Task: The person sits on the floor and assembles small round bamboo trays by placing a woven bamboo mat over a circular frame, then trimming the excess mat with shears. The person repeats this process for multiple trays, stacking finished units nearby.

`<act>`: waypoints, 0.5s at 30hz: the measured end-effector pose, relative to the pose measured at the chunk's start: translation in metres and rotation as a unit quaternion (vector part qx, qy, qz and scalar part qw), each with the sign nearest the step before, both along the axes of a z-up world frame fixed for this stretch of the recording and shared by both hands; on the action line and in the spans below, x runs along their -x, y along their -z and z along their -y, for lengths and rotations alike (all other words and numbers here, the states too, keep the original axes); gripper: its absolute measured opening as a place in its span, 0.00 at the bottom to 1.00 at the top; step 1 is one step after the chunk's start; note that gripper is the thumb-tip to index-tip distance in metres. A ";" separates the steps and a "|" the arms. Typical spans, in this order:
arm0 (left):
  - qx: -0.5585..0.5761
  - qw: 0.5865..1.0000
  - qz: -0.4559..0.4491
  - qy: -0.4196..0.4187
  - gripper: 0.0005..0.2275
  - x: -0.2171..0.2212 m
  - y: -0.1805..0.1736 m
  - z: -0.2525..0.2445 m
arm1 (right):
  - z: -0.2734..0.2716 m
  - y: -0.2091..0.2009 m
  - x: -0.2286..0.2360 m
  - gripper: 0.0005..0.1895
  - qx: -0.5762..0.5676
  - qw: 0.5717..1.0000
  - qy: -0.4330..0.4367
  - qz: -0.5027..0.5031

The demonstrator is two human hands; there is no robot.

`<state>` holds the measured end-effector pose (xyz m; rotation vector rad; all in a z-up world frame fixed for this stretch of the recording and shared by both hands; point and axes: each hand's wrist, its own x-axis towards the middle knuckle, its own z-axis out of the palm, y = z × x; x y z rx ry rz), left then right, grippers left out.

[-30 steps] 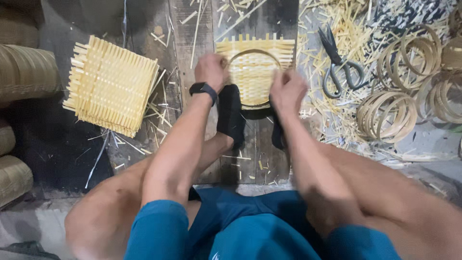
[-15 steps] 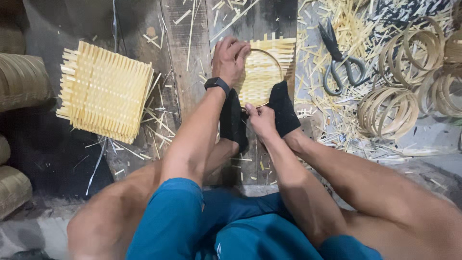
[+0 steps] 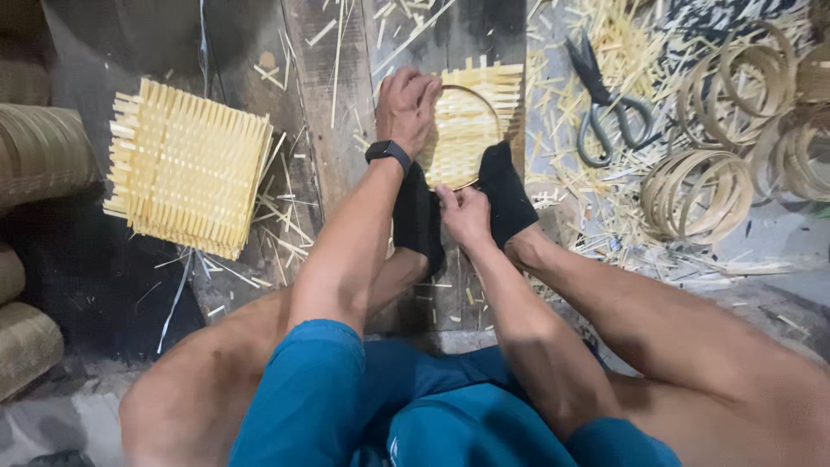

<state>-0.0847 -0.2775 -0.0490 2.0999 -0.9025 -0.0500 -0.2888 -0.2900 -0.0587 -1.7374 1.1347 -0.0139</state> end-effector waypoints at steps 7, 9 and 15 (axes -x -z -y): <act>-0.035 0.998 0.056 0.022 0.07 -0.003 -0.008 -0.001 | 0.069 -0.078 -0.053 0.10 0.318 0.924 -0.119 0.176; -0.054 0.997 0.033 0.031 0.07 -0.004 -0.009 -0.002 | 0.104 -0.078 -0.087 0.14 0.399 0.866 -0.212 0.217; -0.024 0.993 -0.112 0.035 0.08 -0.022 0.026 0.009 | 0.142 -0.022 -0.119 0.07 0.199 0.950 -0.203 0.130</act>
